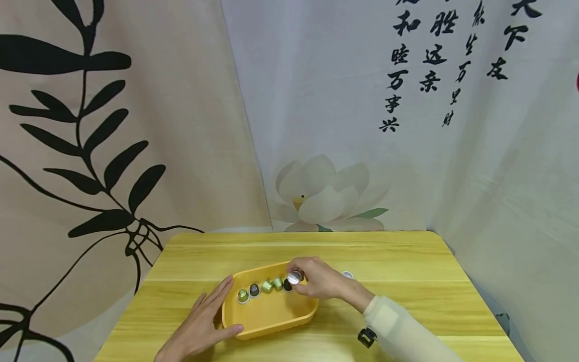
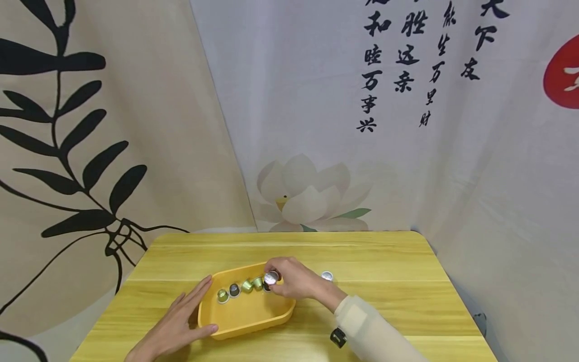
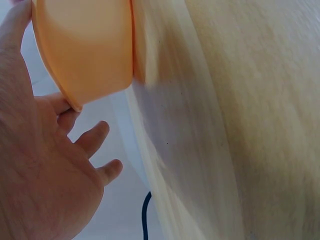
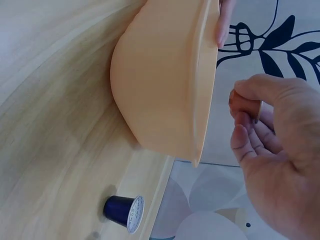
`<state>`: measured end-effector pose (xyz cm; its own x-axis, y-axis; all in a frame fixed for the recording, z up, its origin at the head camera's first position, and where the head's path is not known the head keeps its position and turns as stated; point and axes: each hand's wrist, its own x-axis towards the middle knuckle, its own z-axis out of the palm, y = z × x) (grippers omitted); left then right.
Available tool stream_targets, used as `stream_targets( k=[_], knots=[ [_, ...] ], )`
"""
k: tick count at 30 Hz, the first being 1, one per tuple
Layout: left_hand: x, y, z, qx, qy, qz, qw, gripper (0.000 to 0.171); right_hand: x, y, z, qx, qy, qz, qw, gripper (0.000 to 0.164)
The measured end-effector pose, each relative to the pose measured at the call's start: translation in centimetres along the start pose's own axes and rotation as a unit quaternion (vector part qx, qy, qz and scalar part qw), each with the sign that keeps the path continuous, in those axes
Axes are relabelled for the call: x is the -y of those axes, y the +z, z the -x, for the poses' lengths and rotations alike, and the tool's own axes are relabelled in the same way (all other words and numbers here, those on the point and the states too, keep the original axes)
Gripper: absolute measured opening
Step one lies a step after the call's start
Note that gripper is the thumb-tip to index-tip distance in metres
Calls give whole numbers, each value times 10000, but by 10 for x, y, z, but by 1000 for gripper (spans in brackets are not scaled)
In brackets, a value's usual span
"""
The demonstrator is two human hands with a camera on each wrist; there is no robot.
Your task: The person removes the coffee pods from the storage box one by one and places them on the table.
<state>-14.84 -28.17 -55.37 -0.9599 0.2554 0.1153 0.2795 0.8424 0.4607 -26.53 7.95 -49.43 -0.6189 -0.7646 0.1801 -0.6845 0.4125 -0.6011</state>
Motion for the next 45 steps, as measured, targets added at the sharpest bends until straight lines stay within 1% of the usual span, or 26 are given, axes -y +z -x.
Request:
stream_targets(
  k=[7,15,20,27,32,41,45],
  knots=[
    [-1,-1,1,25,-12,-14,10000,115,-3,-7,9,-262,64,36,9996,30],
    [-1,-1,0,-47,59,-82,9999,115,-5,-16,20,-433,181,124,9988,28],
    [0,1,-1,-108,54,-76,9999,114,-9,-21,27,-542,134,49,9984,27],
    [0,2,-1,-46,-39,-72,10000,115,-15,-31,42,-703,234,-42,9972,29],
    [0,1,-1,-74,21,-138,9999,115,-21,-38,53,-879,194,3,9959,29],
    [-2,-1,-1,-104,62,-129,9998,114,-33,-48,75,-1099,378,12,9932,30],
    [-2,0,-1,-85,15,-45,10000,114,-38,-51,85,-1107,584,85,9921,30]
  ],
)
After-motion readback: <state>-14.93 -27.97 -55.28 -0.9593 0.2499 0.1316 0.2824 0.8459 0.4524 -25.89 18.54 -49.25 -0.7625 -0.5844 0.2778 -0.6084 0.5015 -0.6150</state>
